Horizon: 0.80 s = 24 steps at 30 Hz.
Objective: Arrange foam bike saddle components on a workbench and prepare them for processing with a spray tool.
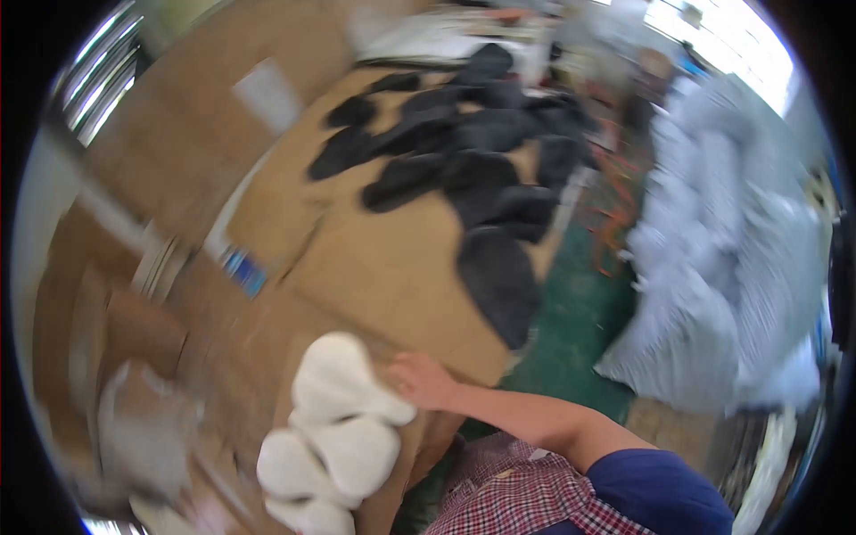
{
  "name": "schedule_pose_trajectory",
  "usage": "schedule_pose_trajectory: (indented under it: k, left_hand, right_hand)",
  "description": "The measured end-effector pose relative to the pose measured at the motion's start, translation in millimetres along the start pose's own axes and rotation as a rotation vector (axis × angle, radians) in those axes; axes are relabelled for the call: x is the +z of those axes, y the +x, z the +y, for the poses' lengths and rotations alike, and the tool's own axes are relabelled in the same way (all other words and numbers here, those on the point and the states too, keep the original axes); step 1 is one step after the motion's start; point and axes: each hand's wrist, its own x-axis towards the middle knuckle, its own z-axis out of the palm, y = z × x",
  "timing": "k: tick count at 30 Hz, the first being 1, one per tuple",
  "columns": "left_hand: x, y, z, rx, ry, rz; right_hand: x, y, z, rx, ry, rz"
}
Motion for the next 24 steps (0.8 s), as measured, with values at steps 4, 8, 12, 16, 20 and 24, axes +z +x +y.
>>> schedule_pose_trajectory:
  k: [4,8,12,16,20,24]
  left_hand:
    - [33.2,92.5,0.0,-0.655,-0.354,-0.548]
    - [41.5,180.4,1.7,-1.229,-0.786,-1.114]
    - [17.6,242.4,-16.8,-1.685,-1.281,-1.708]
    - [29.3,359.1,-42.4,-1.663,-1.771,-1.419]
    - [99.5,500.9,-129.2,-1.794,-2.066,-1.245]
    - [142.1,582.1,-180.4,-1.662,-1.856,-0.861]
  right_hand:
    - [-97.2,-63.8,58.3,0.246,0.339,-0.042]
    - [-170.5,-197.7,185.4,0.662,0.278,0.169]
    - [-246.7,-272.9,287.4,1.031,0.631,0.387]
    - [-338.2,-254.3,340.4,1.105,0.713,0.535]
    - [-425.6,-209.7,400.9,1.057,0.815,0.656]
    - [-484.8,-139.1,472.4,0.938,0.838,0.635]
